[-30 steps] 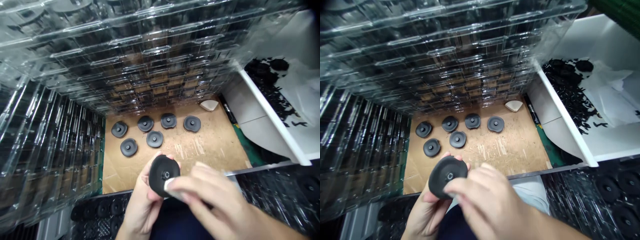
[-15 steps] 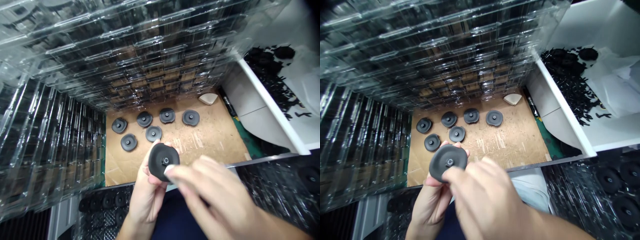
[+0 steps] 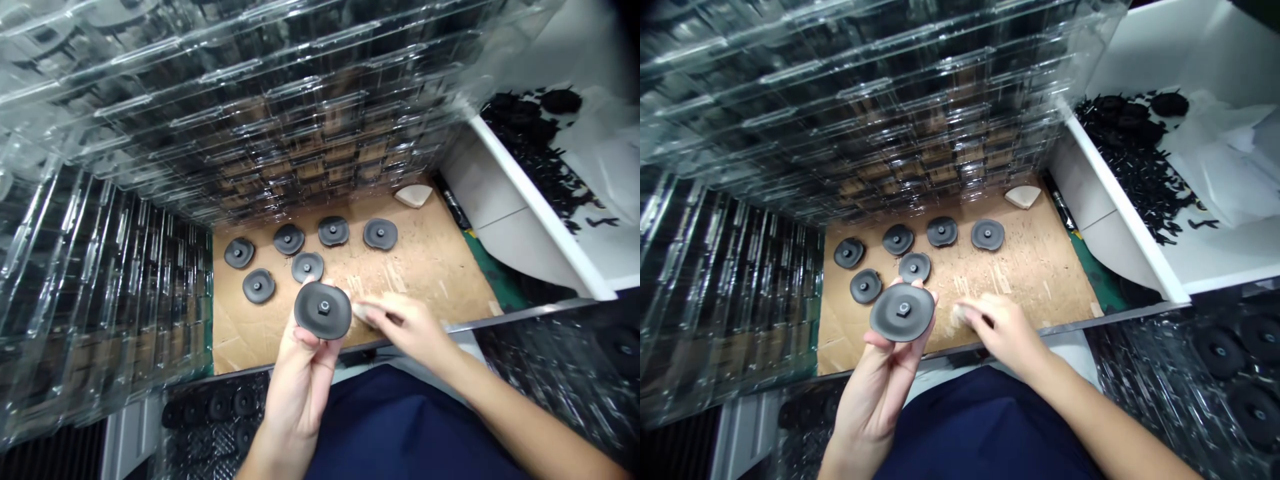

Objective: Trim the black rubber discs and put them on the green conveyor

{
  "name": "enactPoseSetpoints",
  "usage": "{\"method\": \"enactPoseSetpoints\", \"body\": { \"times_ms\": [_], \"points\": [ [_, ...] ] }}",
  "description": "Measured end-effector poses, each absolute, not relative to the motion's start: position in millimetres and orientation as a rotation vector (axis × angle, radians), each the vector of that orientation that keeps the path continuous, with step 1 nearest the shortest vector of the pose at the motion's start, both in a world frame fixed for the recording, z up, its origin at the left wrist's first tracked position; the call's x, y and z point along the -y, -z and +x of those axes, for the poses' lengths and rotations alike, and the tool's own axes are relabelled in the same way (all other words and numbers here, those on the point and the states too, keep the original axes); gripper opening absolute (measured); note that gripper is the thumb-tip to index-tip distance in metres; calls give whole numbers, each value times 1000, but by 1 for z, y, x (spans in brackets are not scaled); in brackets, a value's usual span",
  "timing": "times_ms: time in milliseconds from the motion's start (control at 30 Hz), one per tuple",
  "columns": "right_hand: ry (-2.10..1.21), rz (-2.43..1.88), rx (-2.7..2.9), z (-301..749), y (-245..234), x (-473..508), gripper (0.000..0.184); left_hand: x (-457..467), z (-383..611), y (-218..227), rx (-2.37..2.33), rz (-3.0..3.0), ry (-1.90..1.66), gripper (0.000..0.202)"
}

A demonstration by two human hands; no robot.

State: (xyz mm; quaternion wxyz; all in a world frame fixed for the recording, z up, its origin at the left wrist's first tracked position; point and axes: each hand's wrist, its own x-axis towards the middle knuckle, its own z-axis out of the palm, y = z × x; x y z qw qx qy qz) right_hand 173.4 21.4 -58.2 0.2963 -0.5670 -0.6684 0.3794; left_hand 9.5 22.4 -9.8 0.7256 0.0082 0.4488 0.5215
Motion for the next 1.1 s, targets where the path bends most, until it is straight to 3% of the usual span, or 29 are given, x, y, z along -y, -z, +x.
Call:
{"method": "enactPoseSetpoints", "body": {
  "times_ms": [100,233,367,533,667,833,1000,1100],
  "points": [
    [-905,-1500,1627,166,17,-34,23,-21,15,9,-993,86,-1141,51],
    [-764,-1138,1758,151,-25,-39,23,-20,14,11,-928,163,-1047,49],
    [-1054,-1042,1934,143,-28,-38,20,-19,9,11,-958,169,-1072,40],
    [-671,-1036,1891,141,-25,-41,25,-18,13,1,-871,128,-985,24],
    [-1006,-961,1989,159,-31,-30,21,-18,7,1,-896,134,-959,33],
    [-747,-1177,1998,177,-26,-36,22,-18,2,10,-842,84,-897,53],
    [-935,-1240,1816,185,21,-50,21,-15,-6,6,-751,91,-902,79],
    [-828,-1489,1880,188,64,-39,26,-16,-9,9,-766,26,-955,92]
  ]
}}
